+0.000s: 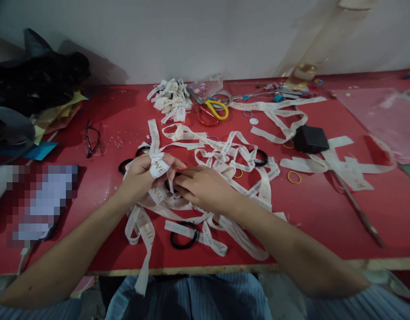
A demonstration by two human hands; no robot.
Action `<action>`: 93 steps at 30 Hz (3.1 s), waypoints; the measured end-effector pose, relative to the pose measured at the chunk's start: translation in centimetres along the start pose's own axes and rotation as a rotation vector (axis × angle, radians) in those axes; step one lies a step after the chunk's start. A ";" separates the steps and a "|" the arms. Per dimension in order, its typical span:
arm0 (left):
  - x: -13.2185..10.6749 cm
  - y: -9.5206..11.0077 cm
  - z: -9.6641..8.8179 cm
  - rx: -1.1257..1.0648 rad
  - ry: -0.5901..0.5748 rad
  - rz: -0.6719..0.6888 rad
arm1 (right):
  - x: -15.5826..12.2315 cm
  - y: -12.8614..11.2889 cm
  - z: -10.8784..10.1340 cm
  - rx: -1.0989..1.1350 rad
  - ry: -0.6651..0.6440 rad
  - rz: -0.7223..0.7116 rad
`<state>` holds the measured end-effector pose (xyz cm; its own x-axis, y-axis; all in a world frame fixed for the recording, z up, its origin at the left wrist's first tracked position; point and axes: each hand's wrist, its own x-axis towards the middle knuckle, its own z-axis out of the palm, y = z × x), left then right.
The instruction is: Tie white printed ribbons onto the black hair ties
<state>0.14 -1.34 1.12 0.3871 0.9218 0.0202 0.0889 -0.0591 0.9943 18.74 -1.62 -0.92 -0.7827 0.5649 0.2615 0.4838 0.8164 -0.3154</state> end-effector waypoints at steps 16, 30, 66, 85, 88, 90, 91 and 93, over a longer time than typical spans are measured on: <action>0.5 0.6 0.3 -0.243 0.351 -0.002 | -0.1 -0.1 -0.1 0.078 -0.018 0.115; 0.1 0.4 0.3 -0.178 0.325 0.075 | 0.0 -0.6 -1.3 0.950 0.235 0.431; 0.2 0.0 0.4 -0.253 0.386 0.215 | 0.0 -0.8 -1.4 1.326 0.155 0.322; 0.2 0.0 0.5 -0.287 0.366 0.198 | 0.1 -0.4 -0.9 1.262 0.337 0.511; 0.1 0.0 0.5 -0.287 0.377 0.194 | 0.2 -0.5 -1.0 1.290 0.311 0.516; 0.1 0.1 0.5 -0.287 0.376 0.196 | 0.2 -0.6 -1.1 1.309 0.289 0.518; 0.1 0.2 0.5 -0.284 0.374 0.196 | 0.2 -0.7 -1.1 1.316 0.276 0.521; 0.0 0.3 0.6 -0.272 0.370 0.189 | 0.3 -0.8 -1.1 1.329 0.250 0.534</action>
<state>0.71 -1.55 1.40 0.0171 0.9817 0.1894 -0.2136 -0.1815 0.9599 18.58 -1.97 0.38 -0.4747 0.8787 -0.0499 -0.1315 -0.1269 -0.9832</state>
